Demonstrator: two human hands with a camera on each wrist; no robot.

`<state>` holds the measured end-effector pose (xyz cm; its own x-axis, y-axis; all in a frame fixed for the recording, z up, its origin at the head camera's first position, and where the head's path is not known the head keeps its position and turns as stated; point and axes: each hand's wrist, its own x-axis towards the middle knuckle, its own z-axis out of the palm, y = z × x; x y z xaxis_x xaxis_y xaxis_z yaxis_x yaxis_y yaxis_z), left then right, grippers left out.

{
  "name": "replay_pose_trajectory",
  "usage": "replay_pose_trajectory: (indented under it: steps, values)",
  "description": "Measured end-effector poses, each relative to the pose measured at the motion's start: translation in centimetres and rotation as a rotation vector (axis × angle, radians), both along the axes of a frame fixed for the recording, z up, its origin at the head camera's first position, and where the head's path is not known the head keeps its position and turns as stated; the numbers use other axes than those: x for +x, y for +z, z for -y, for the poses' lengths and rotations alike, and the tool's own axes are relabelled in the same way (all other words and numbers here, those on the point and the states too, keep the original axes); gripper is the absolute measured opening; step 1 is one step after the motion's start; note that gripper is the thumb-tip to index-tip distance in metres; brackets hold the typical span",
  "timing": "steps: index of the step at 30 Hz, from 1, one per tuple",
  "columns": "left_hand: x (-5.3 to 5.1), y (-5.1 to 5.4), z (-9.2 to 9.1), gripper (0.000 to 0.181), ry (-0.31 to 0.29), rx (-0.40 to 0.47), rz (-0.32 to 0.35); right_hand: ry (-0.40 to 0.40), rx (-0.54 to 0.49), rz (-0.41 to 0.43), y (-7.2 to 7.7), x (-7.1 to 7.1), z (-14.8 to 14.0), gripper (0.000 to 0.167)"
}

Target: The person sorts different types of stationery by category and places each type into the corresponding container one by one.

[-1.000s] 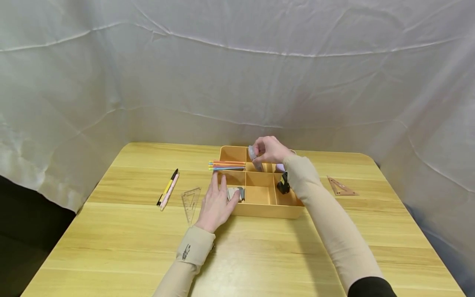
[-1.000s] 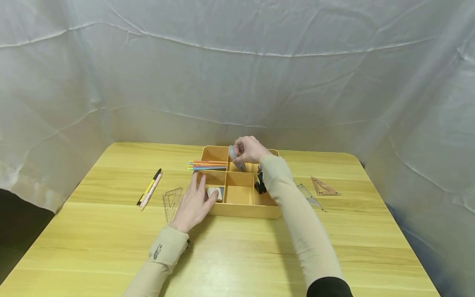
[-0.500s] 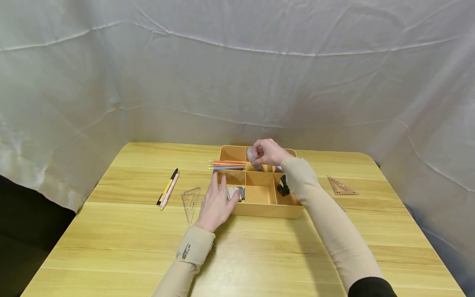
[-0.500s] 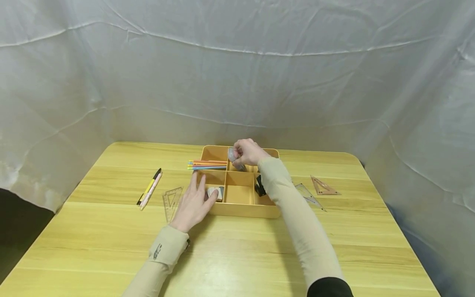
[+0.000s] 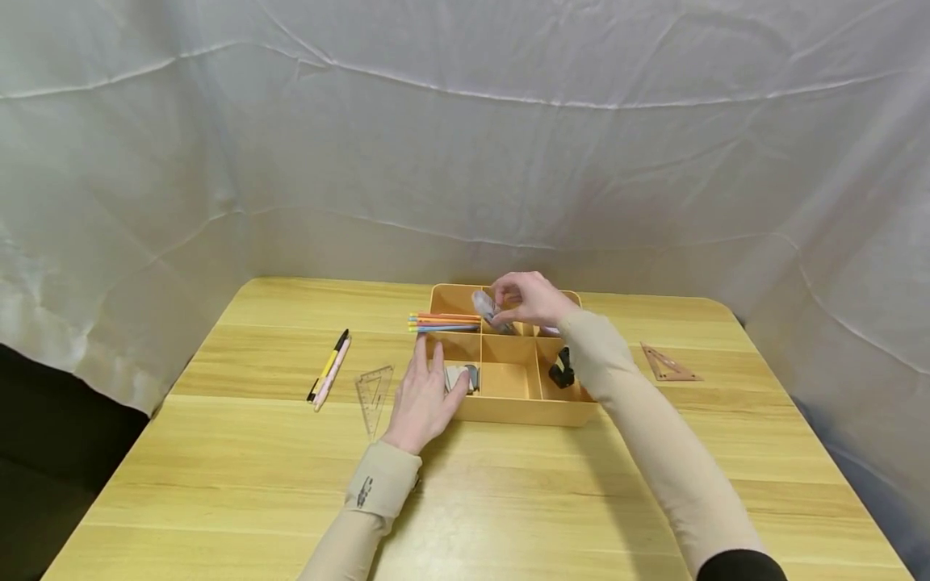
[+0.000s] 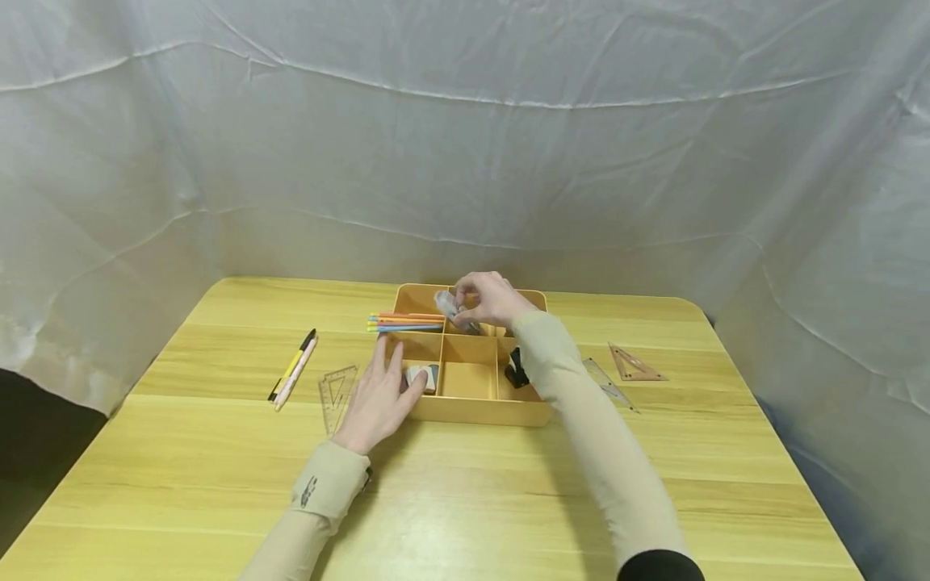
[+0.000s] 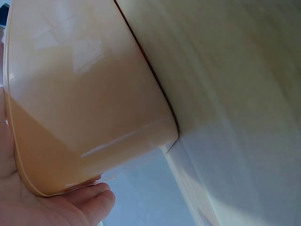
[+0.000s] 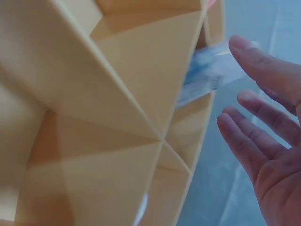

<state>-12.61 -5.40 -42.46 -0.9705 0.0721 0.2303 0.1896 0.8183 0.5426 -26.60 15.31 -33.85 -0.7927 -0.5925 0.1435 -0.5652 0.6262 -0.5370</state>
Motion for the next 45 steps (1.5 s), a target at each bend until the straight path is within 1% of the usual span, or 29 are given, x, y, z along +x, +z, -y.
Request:
replay_pose_trajectory:
  steps: [2,4,6,10,13,16,17,20,22,25,29,33,36,42,45]
  values:
    - [0.1,0.0,0.0,0.075,0.0,0.004,0.015,0.021,-0.042,-0.039,0.3,0.8,-0.7,0.022]
    - [0.1,-0.1,0.0,0.075,-0.001,0.005,0.024,0.02,-0.078,-0.069,0.6,1.7,-1.7,0.02]
    - [0.2,-0.1,0.0,0.075,-0.001,0.005,0.022,0.004,-0.119,-0.073,1.0,2.7,-2.8,0.017]
    - [0.2,0.0,0.1,0.076,0.003,0.006,0.029,-0.063,-0.226,-0.019,1.1,4.5,-5.6,0.016]
    - [0.2,0.1,0.2,0.076,0.0,0.006,0.027,-0.123,-0.295,0.024,0.6,5.9,-8.0,0.017]
    - [0.2,0.0,0.2,0.075,-0.007,0.008,0.013,-0.154,-0.346,0.026,-0.3,7.5,-10.4,0.022]
    - [0.2,0.0,0.2,0.074,-0.009,0.008,0.012,-0.151,-0.371,0.028,-0.6,8.0,-11.2,0.026]
    - [0.2,0.0,0.2,0.074,-0.012,0.007,0.007,-0.106,-0.454,0.047,-1.4,9.2,-13.5,0.038]
    - [0.2,0.1,0.1,0.074,-0.012,0.007,0.01,-0.075,-0.508,0.081,-1.9,9.8,-15.0,0.043]
    - [0.1,0.1,0.2,0.075,-0.008,0.005,0.017,-0.056,-0.561,0.123,-2.6,10.3,-16.8,0.047]
    - [0.0,0.0,0.4,0.075,-0.003,0.004,0.024,-0.06,-0.579,0.17,-3.3,10.6,-18.5,0.049]
    - [-0.1,-0.1,0.4,0.075,0.0,0.003,0.026,-0.073,-0.559,0.21,-3.9,10.6,-19.5,0.045]
    - [-0.1,-0.1,0.4,0.075,0.0,0.001,0.023,-0.093,-0.538,0.219,-4.2,10.6,-20.0,0.043]
    - [0.0,0.0,0.4,0.075,0.0,-0.006,0.031,-0.138,-0.491,0.21,-4.6,10.6,-20.5,0.05]
    - [0.0,0.0,0.4,0.075,0.0,-0.005,0.031,-0.182,-0.457,0.208,-4.6,10.5,-20.8,0.054]
